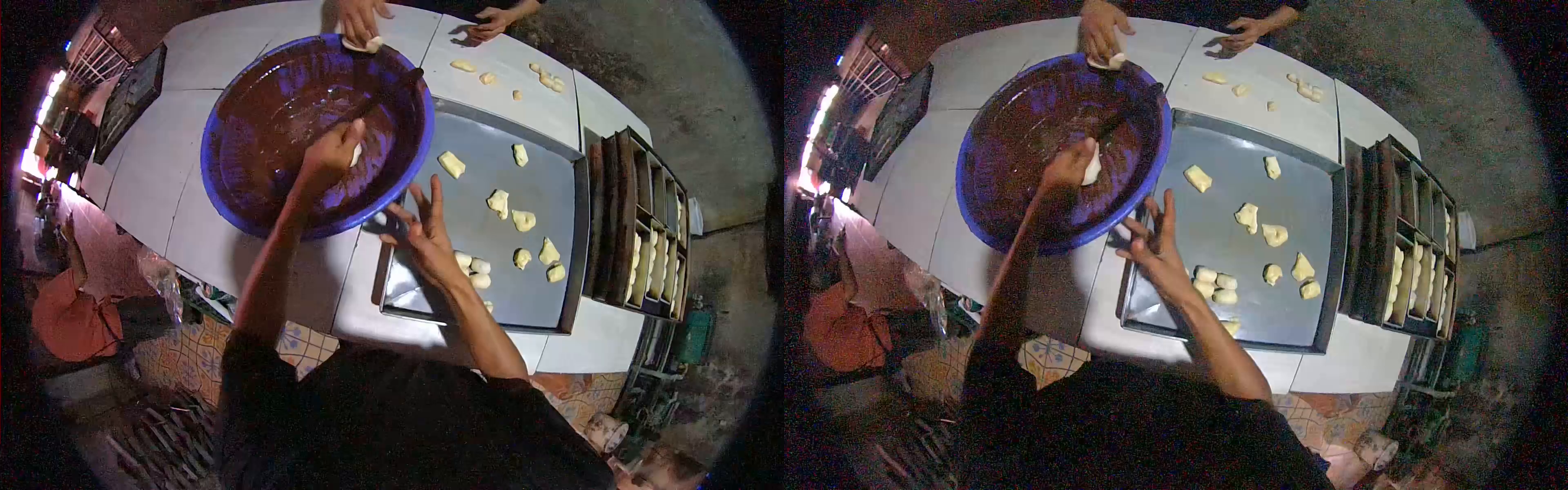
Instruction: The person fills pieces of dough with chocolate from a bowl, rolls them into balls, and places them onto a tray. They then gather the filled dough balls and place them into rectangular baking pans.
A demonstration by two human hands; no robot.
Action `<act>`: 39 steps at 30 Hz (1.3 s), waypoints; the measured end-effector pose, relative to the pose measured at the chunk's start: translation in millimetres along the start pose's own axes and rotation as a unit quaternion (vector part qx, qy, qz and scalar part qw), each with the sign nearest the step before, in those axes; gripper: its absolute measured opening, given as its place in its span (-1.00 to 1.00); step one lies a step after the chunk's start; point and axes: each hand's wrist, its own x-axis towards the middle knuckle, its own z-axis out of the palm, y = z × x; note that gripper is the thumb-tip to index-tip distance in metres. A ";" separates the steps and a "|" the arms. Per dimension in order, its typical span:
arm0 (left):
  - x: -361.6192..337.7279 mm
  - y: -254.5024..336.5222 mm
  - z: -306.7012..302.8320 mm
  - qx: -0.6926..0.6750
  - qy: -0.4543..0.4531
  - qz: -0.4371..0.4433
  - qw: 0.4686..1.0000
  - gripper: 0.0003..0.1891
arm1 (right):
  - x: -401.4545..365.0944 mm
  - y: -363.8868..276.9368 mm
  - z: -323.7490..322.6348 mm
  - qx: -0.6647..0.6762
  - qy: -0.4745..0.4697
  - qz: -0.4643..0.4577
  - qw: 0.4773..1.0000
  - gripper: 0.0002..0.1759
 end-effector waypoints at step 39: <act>-148.6 210.6 113.2 -0.550 -0.021 -0.265 0.792 -0.80 | -154.6 -38.6 -17.7 -0.418 0.183 -0.050 0.888 -0.71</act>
